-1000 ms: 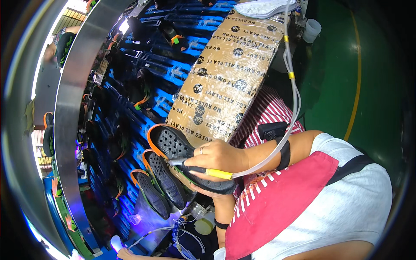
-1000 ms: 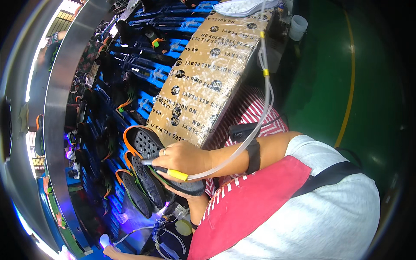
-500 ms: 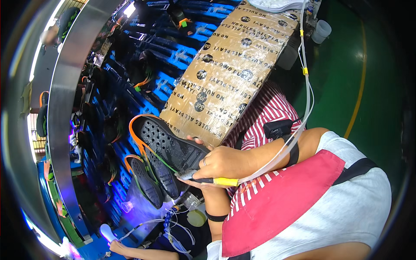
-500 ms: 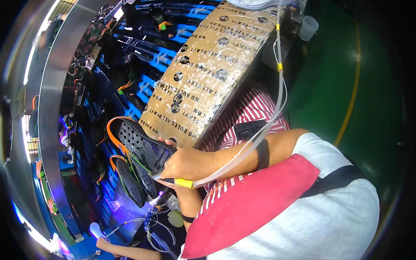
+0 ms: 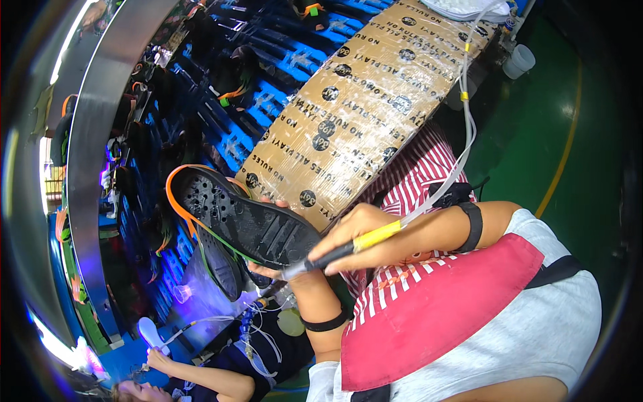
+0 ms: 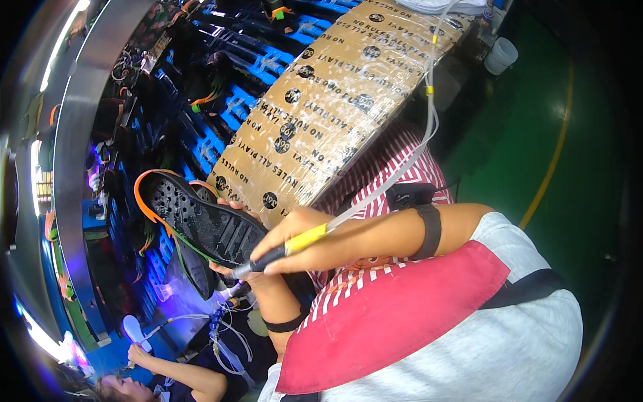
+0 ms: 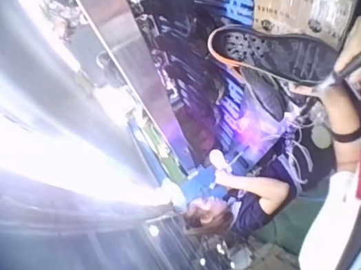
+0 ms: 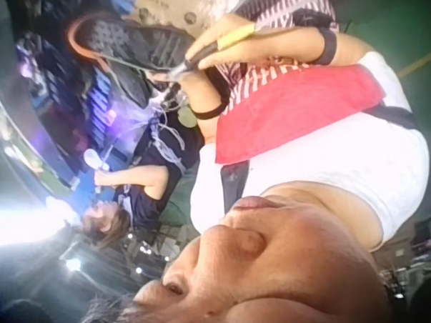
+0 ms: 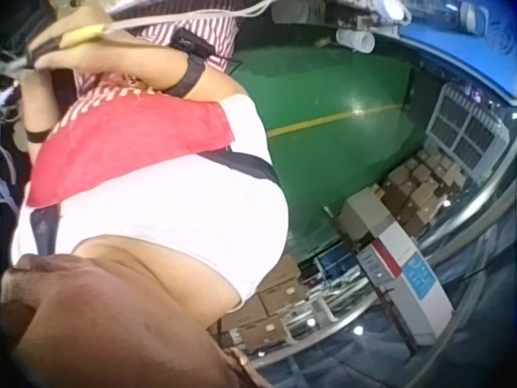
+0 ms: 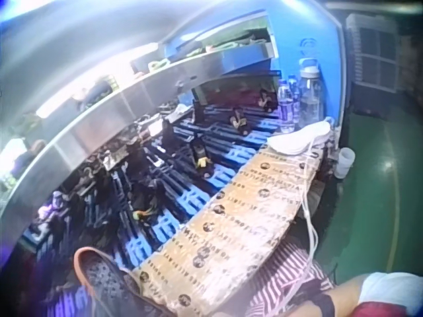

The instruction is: Applying adhesive to shoe soles using a specialized applicator brush connected to a hose.

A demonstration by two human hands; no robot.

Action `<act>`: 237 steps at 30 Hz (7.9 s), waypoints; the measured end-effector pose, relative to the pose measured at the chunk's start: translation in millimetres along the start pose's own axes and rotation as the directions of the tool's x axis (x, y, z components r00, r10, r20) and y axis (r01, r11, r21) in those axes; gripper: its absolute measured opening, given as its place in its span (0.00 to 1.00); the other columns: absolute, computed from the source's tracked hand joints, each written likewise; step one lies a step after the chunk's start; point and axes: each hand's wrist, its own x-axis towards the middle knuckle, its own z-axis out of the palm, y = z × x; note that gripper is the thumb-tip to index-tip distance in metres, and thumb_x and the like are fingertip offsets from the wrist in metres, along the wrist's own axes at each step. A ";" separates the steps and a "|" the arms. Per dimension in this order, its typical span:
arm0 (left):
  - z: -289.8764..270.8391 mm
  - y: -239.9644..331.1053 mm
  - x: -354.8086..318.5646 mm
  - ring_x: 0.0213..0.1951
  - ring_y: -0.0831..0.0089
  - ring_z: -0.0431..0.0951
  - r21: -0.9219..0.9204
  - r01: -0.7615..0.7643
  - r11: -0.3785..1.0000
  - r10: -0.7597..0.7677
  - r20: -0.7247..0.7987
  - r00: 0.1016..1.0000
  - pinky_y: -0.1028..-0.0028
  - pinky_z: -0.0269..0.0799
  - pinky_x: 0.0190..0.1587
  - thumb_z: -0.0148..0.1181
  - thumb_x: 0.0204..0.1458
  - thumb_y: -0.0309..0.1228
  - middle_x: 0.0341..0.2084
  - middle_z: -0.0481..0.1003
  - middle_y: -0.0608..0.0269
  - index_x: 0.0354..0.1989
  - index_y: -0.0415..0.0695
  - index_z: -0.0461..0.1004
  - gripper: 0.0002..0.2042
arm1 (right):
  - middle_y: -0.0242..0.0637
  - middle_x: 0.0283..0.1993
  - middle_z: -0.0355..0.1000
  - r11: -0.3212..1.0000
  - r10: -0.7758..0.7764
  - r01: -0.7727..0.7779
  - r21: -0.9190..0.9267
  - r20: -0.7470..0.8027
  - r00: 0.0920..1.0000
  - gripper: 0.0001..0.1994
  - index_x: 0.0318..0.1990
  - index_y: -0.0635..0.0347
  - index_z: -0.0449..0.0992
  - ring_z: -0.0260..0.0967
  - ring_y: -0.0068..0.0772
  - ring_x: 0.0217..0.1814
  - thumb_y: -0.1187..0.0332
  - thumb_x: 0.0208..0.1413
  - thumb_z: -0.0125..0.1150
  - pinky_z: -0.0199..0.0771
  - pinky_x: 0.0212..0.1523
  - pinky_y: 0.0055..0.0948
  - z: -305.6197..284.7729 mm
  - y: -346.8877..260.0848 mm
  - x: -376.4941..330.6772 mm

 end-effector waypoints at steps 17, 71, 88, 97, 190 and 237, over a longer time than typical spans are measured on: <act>3.9 27.7 -0.1 0.53 0.41 0.61 0.092 0.133 0.987 -0.133 -0.003 0.991 0.50 0.66 0.49 0.60 0.39 0.53 0.55 0.54 0.38 0.61 0.43 0.45 0.45 | 0.41 0.25 0.71 0.954 -0.173 0.195 -0.228 0.110 0.979 0.15 0.41 0.58 0.75 0.70 0.40 0.26 0.66 0.43 0.64 0.69 0.28 0.30 6.3 6.1 -6.3; 37.1 59.1 47.7 0.34 0.74 0.73 0.533 0.841 0.097 -0.691 -0.571 0.442 0.77 0.67 0.42 0.50 0.47 0.34 0.35 0.75 0.58 0.41 0.34 0.72 0.17 | 0.32 0.22 0.66 0.799 -0.020 0.304 -0.520 0.482 0.876 0.16 0.41 0.54 0.74 0.67 0.32 0.25 0.73 0.39 0.57 0.67 0.24 0.28 -26.9 -4.4 -11.3; 38.5 55.0 17.9 0.34 0.66 0.76 0.327 0.851 0.410 -0.551 -0.656 0.517 0.73 0.71 0.41 0.48 0.46 0.36 0.35 0.74 0.50 0.41 0.32 0.70 0.20 | 0.38 0.23 0.72 0.952 -0.075 0.066 -0.297 -0.017 0.997 0.11 0.35 0.61 0.77 0.70 0.31 0.22 0.70 0.41 0.65 0.67 0.24 0.25 -29.5 5.0 -6.8; 19.5 26.8 -3.3 0.41 0.57 0.74 0.136 0.713 0.688 -0.522 -0.589 0.616 0.62 0.70 0.46 0.46 0.43 0.41 0.43 0.71 0.46 0.50 0.33 0.63 0.28 | 0.36 0.24 0.74 0.954 0.177 -0.267 -0.139 -0.458 0.871 0.09 0.32 0.62 0.78 0.70 0.23 0.26 0.69 0.43 0.63 0.69 0.29 0.21 -53.5 15.0 -6.2; 93.9 461.7 317.7 0.39 0.65 0.72 0.608 0.381 -0.696 0.684 0.401 0.610 0.71 0.65 0.45 0.58 0.46 0.40 0.36 0.73 0.53 0.42 0.40 0.68 0.19 | 0.38 0.24 0.70 0.905 0.346 -0.127 0.405 -0.530 0.774 0.14 0.41 0.72 0.71 0.63 0.17 0.20 0.76 0.46 0.57 0.63 0.22 0.13 -99.7 71.8 12.9; 46.4 71.7 -101.9 0.30 0.78 0.68 0.932 0.284 0.224 0.821 -0.337 0.462 0.81 0.62 0.29 0.48 0.52 0.26 0.32 0.67 0.62 0.40 0.42 0.59 0.08 | 0.31 0.25 0.68 0.954 0.123 0.164 0.252 -0.825 0.551 0.15 0.45 0.68 0.70 0.59 0.15 0.22 0.71 0.50 0.57 0.57 0.23 0.12 -146.0 89.1 5.4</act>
